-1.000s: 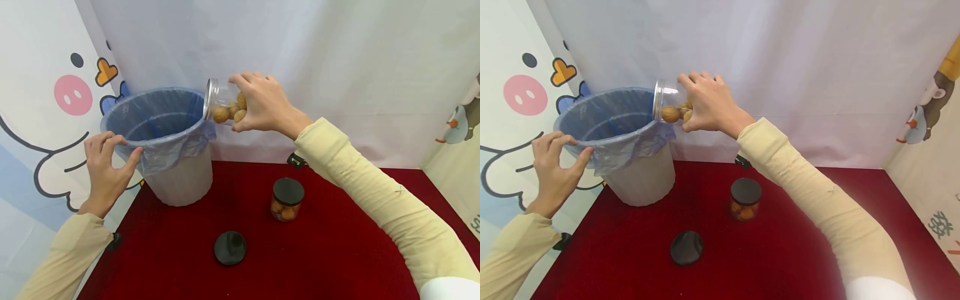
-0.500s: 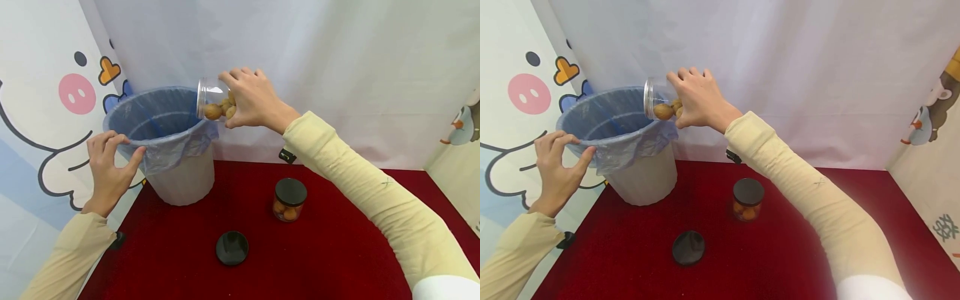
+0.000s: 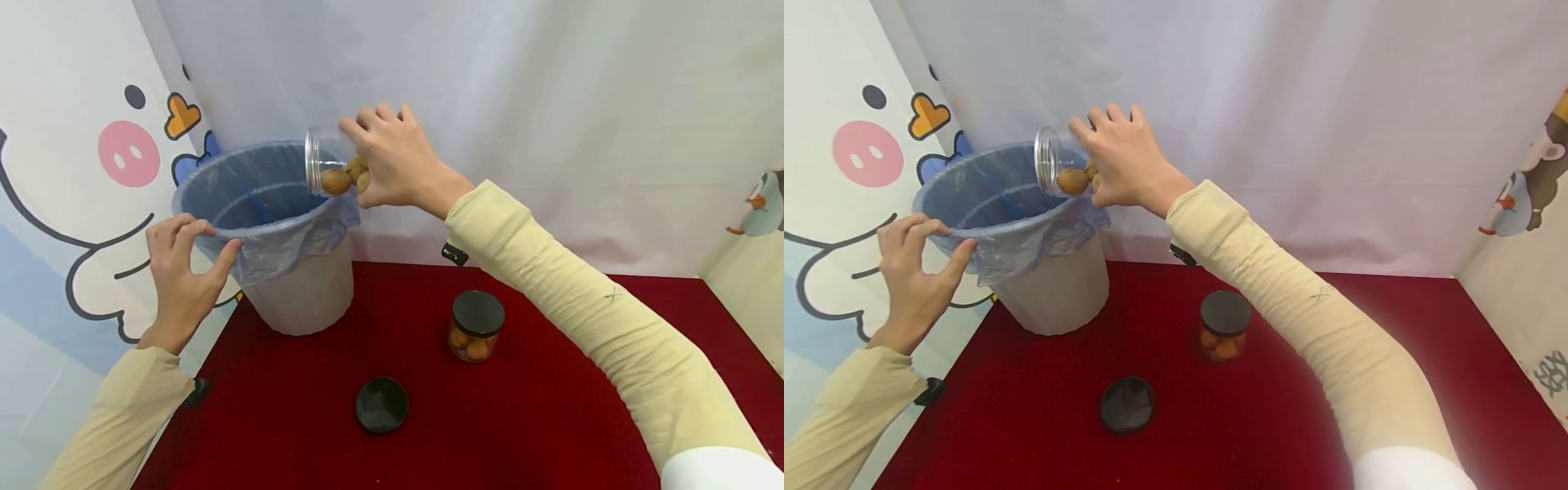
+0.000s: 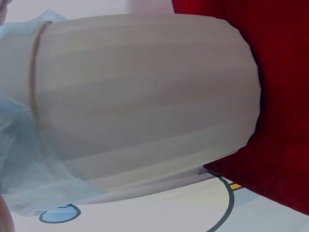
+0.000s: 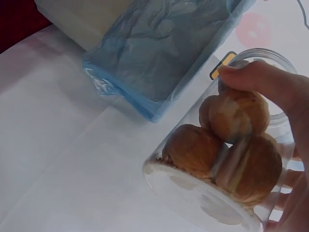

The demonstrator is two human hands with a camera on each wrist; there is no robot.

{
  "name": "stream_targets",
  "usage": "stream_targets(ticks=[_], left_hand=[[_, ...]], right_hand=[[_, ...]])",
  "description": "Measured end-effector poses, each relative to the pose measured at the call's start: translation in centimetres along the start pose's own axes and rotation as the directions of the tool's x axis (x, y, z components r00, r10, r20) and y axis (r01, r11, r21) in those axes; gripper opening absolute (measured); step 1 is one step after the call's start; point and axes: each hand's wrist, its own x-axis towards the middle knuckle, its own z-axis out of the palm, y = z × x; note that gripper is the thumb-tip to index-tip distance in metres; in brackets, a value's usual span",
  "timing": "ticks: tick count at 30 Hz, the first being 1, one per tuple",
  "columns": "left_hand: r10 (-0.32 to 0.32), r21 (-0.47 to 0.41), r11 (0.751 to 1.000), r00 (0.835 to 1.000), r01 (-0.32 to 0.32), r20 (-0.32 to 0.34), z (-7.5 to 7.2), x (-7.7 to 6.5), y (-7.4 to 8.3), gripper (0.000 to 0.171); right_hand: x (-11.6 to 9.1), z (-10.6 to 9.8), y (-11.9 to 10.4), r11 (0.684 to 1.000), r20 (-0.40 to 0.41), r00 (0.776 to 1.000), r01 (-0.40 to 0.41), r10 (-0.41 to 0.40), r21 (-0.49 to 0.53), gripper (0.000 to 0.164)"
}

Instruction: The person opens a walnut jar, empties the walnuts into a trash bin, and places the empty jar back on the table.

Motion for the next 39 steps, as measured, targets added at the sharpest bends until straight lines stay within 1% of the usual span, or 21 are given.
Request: stream_targets(ticks=[9, 16, 19, 25, 33, 39], left_hand=[[0.008, -0.004, 1.000, 1.000, -0.008, 0.015, 0.1, -0.1, 0.2, 0.054], [0.000, 0.001, 1.000, 0.999, 0.000, 0.033, 0.0, -0.1, 0.4, 0.054], [-0.001, 0.004, 1.000, 0.999, 0.001, 0.040, 0.1, -0.1, 0.5, 0.054], [0.002, 0.003, 1.000, 1.000, -0.002, 0.025, -0.1, -0.1, 0.5, 0.055], [-0.007, 0.001, 1.000, 1.000, 0.007, 0.019, -0.3, -0.1, 0.7, 0.056], [-0.014, 0.003, 1.000, 1.000, 0.014, 0.021, -0.4, -0.1, 0.7, 0.056]], right_hand=[[0.0, 0.2, -0.4, 1.000, -0.035, 0.999, 0.019, -0.020, -0.013, 0.075], [-0.1, 0.4, -0.6, 0.997, -0.058, 0.997, 0.046, -0.049, -0.054, 0.076], [-0.2, 0.4, -0.7, 0.995, -0.082, 0.995, 0.058, -0.064, -0.081, 0.073], [0.0, 0.4, -1.1, 0.989, -0.100, 0.991, 0.077, -0.089, -0.126, 0.069], [0.1, 0.3, -1.4, 0.986, -0.138, 0.984, 0.091, -0.111, -0.142, 0.062], [0.4, 0.2, -1.7, 0.982, -0.140, 0.982, 0.106, -0.128, -0.154, 0.062]])
